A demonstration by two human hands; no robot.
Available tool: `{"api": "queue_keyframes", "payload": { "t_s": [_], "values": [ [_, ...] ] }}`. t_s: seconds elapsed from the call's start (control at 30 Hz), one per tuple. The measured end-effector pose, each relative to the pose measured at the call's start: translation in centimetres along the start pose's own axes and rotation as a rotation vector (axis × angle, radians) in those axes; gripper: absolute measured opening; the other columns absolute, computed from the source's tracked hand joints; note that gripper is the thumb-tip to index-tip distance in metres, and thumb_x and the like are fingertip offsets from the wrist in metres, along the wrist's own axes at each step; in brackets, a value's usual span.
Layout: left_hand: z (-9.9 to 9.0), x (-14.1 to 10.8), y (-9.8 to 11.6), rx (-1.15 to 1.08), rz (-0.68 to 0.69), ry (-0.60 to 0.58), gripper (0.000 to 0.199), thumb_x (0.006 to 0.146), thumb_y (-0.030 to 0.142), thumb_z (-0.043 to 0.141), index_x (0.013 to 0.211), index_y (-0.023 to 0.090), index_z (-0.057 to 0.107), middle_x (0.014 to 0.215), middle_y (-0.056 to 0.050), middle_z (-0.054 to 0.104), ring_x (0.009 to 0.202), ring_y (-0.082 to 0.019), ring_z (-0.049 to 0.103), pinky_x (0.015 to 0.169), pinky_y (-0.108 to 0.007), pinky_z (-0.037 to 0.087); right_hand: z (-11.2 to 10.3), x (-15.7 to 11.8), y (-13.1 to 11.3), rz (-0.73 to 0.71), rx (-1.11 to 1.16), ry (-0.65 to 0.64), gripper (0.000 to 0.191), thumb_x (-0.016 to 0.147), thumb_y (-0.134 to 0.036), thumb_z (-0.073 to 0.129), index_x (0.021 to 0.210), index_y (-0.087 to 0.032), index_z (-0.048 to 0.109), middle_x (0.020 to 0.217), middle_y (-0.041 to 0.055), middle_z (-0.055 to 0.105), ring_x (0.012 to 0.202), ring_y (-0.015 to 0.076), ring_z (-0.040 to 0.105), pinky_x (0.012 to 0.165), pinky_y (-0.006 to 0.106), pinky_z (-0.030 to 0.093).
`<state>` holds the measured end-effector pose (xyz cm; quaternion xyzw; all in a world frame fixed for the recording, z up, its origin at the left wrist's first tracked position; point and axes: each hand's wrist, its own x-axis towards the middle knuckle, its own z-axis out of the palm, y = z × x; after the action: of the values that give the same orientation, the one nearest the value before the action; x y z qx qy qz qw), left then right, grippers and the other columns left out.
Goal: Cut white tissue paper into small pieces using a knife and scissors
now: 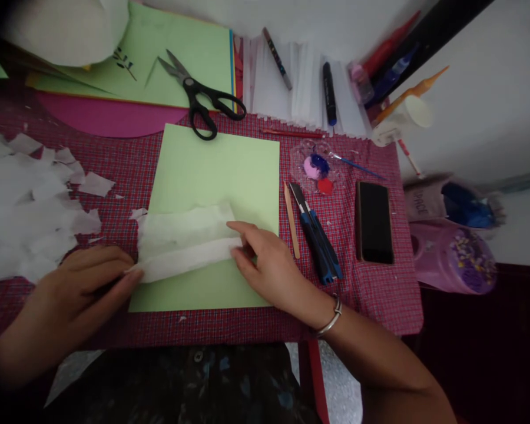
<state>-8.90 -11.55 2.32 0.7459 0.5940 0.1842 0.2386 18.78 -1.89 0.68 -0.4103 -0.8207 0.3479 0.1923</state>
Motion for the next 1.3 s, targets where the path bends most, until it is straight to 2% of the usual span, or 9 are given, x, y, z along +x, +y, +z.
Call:
{"api": "queue_keyframes", "payload": {
  "t_s": [0.1,0.33,0.5,0.63,0.8,1.13,1.3],
  "values": [
    [0.4,0.0,-0.1,0.084,0.033,0.051,0.027,0.095,0.021,0.05,0.069,0.017,0.059,0.073,-0.003,0.058,0.07,-0.017,0.052,0.068,-0.033,0.036,0.0,0.2,0.0,0.006,-0.024,-0.002,0.038,0.091,-0.019,0.054,0.129,-0.021,0.057,0.085,0.0029,0.065,0.076,0.0175,0.061,0.068,0.031,0.049],
    [0.9,0.5,-0.1,0.153,0.034,0.091,0.03,0.095,0.022,0.05,0.065,0.019,0.056,0.069,-0.002,0.056,0.067,-0.017,0.051,0.065,-0.034,0.036,-0.1,0.3,-0.2,0.019,-0.07,-0.026,0.039,0.091,-0.019,0.054,0.13,-0.019,0.056,0.085,0.0045,0.065,0.075,0.0182,0.061,0.066,0.031,0.049],
    [1.2,0.5,-0.2,0.195,-0.006,0.105,0.028,0.096,0.024,0.048,0.069,0.019,0.056,0.07,-0.002,0.055,0.067,-0.019,0.052,0.066,-0.035,0.038,-0.1,0.3,0.0,0.022,-0.085,-0.031,0.04,0.091,-0.02,0.053,0.131,-0.02,0.055,0.087,0.0046,0.066,0.075,0.0179,0.061,0.066,0.031,0.049],
    [1.3,0.6,-0.1,0.243,-0.047,0.113,0.034,0.097,0.028,0.044,0.065,0.02,0.053,0.066,-0.002,0.052,0.064,-0.019,0.05,0.064,-0.036,0.038,0.0,0.3,0.1,0.017,-0.085,-0.025,0.041,0.091,-0.02,0.053,0.131,-0.021,0.054,0.084,0.0032,0.065,0.073,0.0172,0.06,0.065,0.031,0.048],
    [1.3,0.8,0.1,0.232,-0.051,0.096,0.027,0.093,0.026,0.051,0.067,0.02,0.054,0.067,-0.002,0.055,0.065,-0.018,0.051,0.065,-0.036,0.039,0.1,0.4,0.1,0.027,-0.082,-0.024,0.042,0.089,-0.019,0.054,0.131,-0.021,0.055,0.079,0.0019,0.063,0.071,0.0171,0.059,0.064,0.031,0.047],
    [1.7,0.8,0.1,0.171,-0.11,0.138,0.026,0.091,0.025,0.052,0.065,0.022,0.05,0.066,0.0,0.055,0.067,-0.017,0.051,0.067,-0.033,0.038,-0.1,0.6,-0.3,0.063,-0.084,-0.041,0.042,0.088,-0.018,0.054,0.13,-0.022,0.056,0.075,0.0004,0.06,0.067,0.0167,0.057,0.063,0.031,0.046],
    [1.6,0.5,0.0,0.125,-0.098,0.178,0.02,0.091,0.023,0.054,0.071,0.022,0.054,0.07,0.0,0.058,0.069,-0.017,0.055,0.069,-0.033,0.04,-0.1,0.5,-0.3,0.069,-0.051,-0.04,0.043,0.087,-0.019,0.057,0.13,-0.021,0.055,0.077,0.0006,0.061,0.067,0.0166,0.057,0.063,0.031,0.047]
  ]
}}
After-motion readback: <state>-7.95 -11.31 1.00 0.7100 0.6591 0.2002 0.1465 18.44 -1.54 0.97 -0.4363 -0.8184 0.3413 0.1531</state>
